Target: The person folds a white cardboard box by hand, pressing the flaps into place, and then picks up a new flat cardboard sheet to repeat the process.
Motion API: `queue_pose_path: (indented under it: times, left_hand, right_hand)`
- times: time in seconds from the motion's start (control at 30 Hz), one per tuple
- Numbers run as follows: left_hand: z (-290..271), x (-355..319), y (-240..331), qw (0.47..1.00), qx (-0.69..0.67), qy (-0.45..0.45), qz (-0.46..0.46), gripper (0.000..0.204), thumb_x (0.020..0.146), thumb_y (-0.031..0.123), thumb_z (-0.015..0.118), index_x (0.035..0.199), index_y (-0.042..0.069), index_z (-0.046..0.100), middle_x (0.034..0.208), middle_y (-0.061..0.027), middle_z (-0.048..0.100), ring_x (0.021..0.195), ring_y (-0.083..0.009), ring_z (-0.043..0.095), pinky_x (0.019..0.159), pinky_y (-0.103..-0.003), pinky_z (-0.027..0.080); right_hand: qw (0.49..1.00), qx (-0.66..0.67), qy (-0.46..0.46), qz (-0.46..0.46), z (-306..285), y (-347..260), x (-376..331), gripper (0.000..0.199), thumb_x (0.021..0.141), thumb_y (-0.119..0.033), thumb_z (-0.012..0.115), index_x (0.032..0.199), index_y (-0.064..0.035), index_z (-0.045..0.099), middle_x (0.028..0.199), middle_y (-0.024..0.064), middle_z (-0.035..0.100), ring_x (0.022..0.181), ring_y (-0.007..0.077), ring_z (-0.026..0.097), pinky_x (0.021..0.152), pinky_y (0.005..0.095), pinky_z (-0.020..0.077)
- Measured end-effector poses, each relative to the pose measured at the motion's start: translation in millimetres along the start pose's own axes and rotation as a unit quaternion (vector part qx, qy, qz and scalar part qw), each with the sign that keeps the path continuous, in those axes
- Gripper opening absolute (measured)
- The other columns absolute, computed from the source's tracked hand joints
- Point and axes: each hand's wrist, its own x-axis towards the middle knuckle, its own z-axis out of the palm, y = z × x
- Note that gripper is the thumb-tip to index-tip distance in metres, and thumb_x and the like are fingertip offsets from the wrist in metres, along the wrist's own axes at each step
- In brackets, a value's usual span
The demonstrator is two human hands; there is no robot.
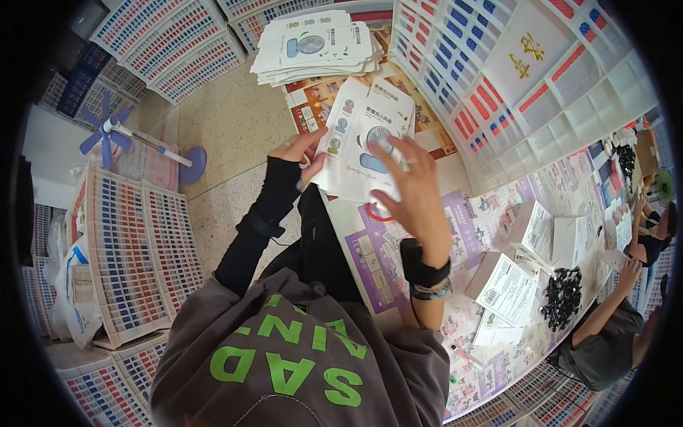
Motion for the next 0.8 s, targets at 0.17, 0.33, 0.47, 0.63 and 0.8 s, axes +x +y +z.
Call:
queue_pose_path:
  times: [0.17, 0.33, 0.47, 0.63, 0.8]
  left_hand:
    - [-43.2, -6.3, 43.5, 0.951, -0.295, 0.007, -0.089, 0.032, 0.086, 0.008, 0.066, 0.117, 0.003, 0.064, 0.098, -0.003, 0.069, 0.08, -0.0099, 0.063, 0.072, -0.022, 0.049]
    - [-58.5, -31.8, 69.9, 0.838, -0.531, -0.128, -0.014, 0.074, 0.082, 0.027, 0.075, 0.141, 0.003, 0.039, 0.144, -0.012, 0.041, 0.133, -0.0237, 0.04, 0.107, -0.04, 0.035]
    - [-59.5, -48.5, 74.5, 0.856, -0.496, -0.145, -0.002, 0.085, 0.081, 0.022, 0.074, 0.148, 0.003, 0.026, 0.153, -0.0133, 0.028, 0.14, -0.0268, 0.031, 0.109, -0.044, 0.033]
    - [-81.0, -53.9, 84.0, 0.892, -0.423, -0.156, -0.023, 0.072, 0.086, 0.017, 0.058, 0.148, 0.0, 0.025, 0.148, -0.0184, 0.036, 0.136, -0.0247, 0.038, 0.107, -0.037, 0.035]
    - [-86.5, -54.3, 91.9, 0.829, -0.539, -0.058, -0.137, 0.066, 0.082, 0.012, 0.046, 0.144, -0.003, 0.032, 0.142, -0.0167, 0.044, 0.131, -0.0248, 0.043, 0.109, -0.036, 0.03]
  right_hand:
    - [0.997, 0.046, -0.019, -0.062, 19.9, -40.4, 9.7, 0.092, 0.057, -0.023, 0.086, 0.14, -0.0273, 0.046, 0.152, 0.0157, 0.026, 0.139, 0.0414, 0.024, 0.11, 0.0516, 0.0297]
    - [0.949, 0.289, 0.107, -0.064, 45.1, -60.6, 12.0, 0.098, 0.061, -0.026, 0.086, 0.144, -0.0062, 0.039, 0.152, 0.0218, 0.026, 0.137, 0.0382, 0.033, 0.109, 0.0443, 0.0331]
    - [0.968, 0.204, 0.082, -0.123, 29.4, -67.8, 10.2, 0.098, 0.061, -0.028, 0.086, 0.143, -0.0048, 0.039, 0.149, 0.0222, 0.034, 0.134, 0.0382, 0.038, 0.106, 0.0448, 0.0351]
    - [0.97, 0.17, 0.09, -0.148, 10.0, -80.0, 3.6, 0.1, 0.057, -0.031, 0.088, 0.141, -0.0026, 0.041, 0.148, 0.0231, 0.034, 0.13, 0.0391, 0.042, 0.105, 0.0452, 0.0354]
    - [0.987, 0.076, -0.012, -0.14, -4.4, -81.1, -1.8, 0.104, 0.046, -0.031, 0.089, 0.14, -0.0212, 0.046, 0.152, 0.0168, 0.03, 0.137, 0.0428, 0.028, 0.109, 0.0523, 0.0286]
